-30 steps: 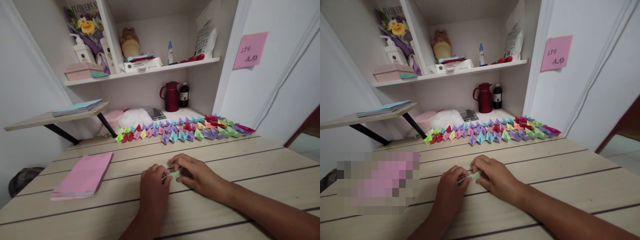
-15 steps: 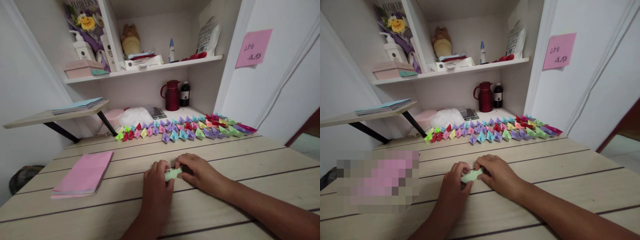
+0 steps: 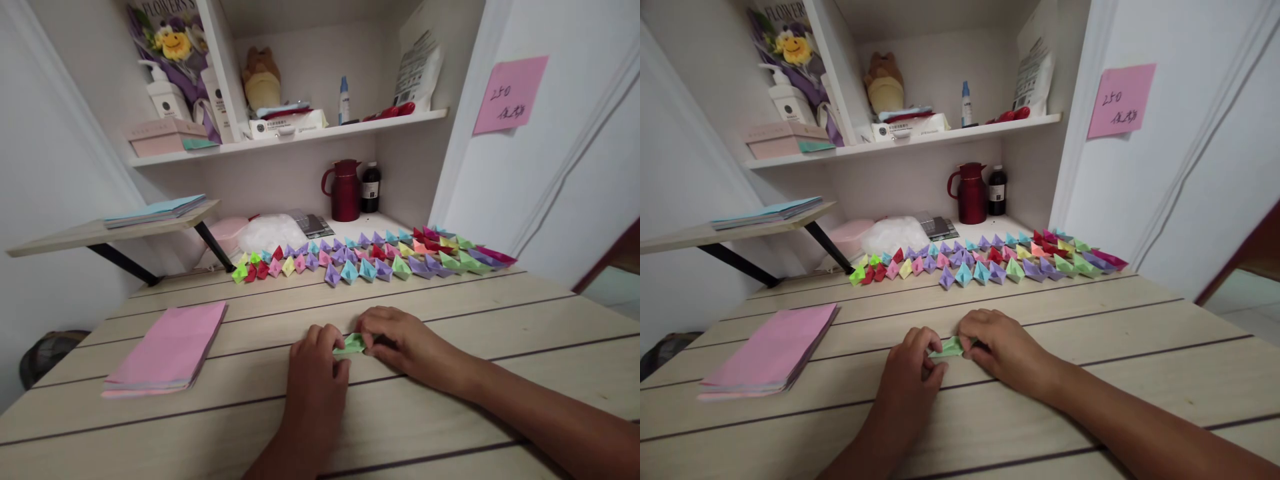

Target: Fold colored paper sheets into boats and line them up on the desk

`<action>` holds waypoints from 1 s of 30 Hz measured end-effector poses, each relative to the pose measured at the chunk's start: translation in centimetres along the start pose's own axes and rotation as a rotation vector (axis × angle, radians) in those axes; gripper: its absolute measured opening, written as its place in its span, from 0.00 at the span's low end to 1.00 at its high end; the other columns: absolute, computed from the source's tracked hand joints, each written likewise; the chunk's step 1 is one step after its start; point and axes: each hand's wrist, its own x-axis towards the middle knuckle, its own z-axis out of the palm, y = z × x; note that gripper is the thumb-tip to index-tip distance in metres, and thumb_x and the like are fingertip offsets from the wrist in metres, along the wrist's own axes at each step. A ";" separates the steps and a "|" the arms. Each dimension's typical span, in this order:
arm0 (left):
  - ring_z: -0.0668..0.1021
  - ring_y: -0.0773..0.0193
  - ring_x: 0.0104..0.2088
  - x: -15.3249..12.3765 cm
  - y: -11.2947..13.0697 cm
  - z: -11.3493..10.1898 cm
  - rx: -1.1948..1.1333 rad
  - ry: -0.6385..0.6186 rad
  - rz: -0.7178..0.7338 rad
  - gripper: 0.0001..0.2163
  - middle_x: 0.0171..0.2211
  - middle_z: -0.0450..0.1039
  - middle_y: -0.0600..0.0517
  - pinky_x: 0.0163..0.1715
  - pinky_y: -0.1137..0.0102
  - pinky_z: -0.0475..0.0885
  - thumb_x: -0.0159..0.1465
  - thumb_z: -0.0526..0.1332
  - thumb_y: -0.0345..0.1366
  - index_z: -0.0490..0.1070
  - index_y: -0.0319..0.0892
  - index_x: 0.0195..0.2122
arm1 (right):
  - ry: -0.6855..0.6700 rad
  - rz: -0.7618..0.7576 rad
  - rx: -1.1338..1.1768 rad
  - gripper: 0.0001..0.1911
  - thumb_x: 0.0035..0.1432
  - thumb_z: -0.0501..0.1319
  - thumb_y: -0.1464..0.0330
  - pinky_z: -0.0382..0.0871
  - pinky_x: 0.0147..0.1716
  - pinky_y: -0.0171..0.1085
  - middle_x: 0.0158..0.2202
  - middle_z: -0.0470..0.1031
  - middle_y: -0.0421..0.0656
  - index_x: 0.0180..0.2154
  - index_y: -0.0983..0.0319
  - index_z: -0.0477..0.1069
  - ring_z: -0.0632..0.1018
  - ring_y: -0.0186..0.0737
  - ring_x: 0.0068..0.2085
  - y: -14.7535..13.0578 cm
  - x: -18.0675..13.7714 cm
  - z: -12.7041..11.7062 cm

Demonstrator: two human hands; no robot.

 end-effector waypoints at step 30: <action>0.73 0.62 0.42 0.7 -0.2 -0.5 -0.073 -0.051 0.003 0.21 0.46 0.67 0.53 0.51 0.63 0.62 0.53 0.60 0.26 0.70 0.53 0.47 | 0.071 0.251 0.196 0.11 0.58 0.57 0.74 0.68 0.39 0.35 0.36 0.77 0.41 0.43 0.59 0.71 0.76 0.38 0.37 0.6 0.5 -0.1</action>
